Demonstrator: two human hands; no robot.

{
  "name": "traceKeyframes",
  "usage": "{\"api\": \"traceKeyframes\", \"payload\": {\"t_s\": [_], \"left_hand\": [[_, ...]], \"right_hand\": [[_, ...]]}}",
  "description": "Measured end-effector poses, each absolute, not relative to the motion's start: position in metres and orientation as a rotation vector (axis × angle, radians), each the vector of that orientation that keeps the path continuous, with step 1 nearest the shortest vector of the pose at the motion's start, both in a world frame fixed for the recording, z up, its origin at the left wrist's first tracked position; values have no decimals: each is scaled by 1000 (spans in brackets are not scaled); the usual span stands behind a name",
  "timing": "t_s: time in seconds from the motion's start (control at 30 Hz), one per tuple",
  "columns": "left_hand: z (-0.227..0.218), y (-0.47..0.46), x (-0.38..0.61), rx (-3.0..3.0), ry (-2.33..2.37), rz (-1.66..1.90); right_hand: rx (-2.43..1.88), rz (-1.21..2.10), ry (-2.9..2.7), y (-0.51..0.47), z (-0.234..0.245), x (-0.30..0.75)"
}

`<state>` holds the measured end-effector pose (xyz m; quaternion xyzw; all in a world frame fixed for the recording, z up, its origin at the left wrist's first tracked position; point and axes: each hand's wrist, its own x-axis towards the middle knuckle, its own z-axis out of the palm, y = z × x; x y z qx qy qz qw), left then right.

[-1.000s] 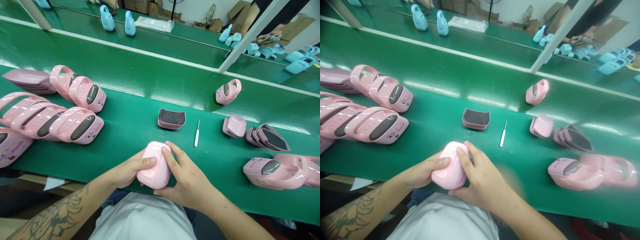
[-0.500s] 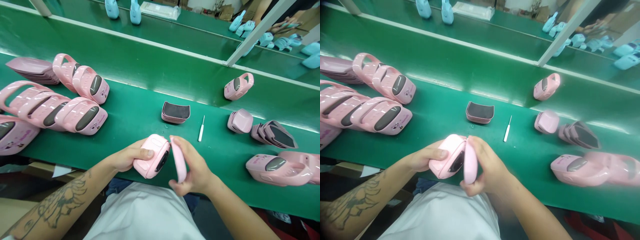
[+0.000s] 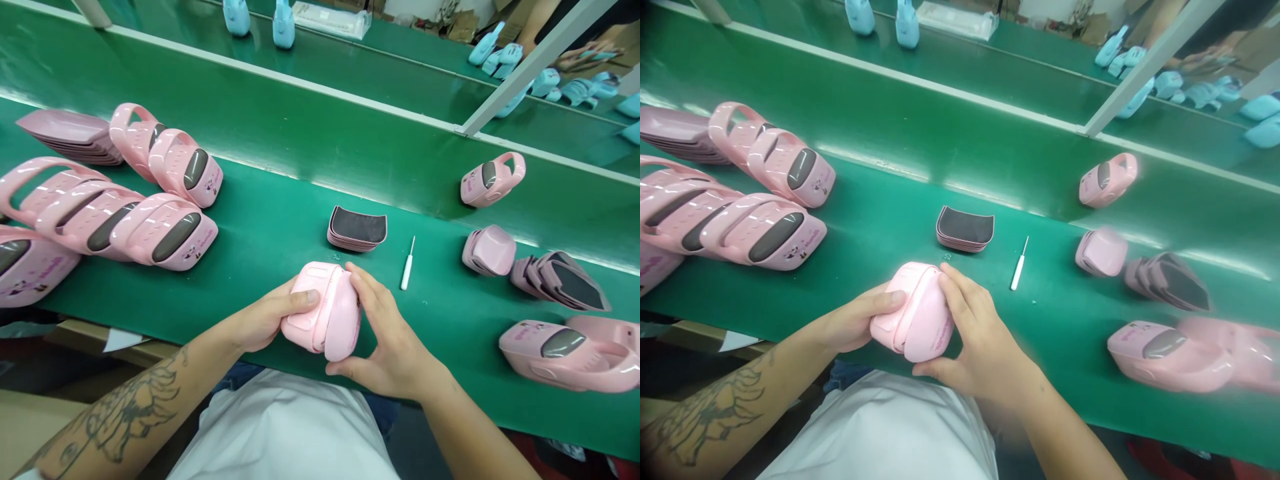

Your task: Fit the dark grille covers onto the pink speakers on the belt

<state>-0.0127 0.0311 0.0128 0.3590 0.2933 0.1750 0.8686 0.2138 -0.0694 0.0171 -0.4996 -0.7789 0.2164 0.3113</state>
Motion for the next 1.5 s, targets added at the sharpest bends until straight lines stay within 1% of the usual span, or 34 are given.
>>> {"api": "traceKeyframes", "payload": {"t_s": [0.1,0.27,0.33,0.7,0.93,1.17,1.5], "left_hand": [[13,29,-9,751,676,316],[24,28,1,690,739,184],[30,29,5,665,766,154],[40,26,7,677,766,147],[33,25,0,782,731,207],[32,26,-2,844,639,271],[30,24,4,793,550,334]], "right_hand": [[-1320,641,-1982,-71,7,215],[-1322,904,-1664,-74,-8,218],[-1295,928,-1579,-74,-10,217],[-1379,836,-1656,-77,-8,215],[-1368,770,-1883,-74,11,217],[-1355,730,-1981,-74,21,218],[-1500,695,-2072,-83,32,217]]}}
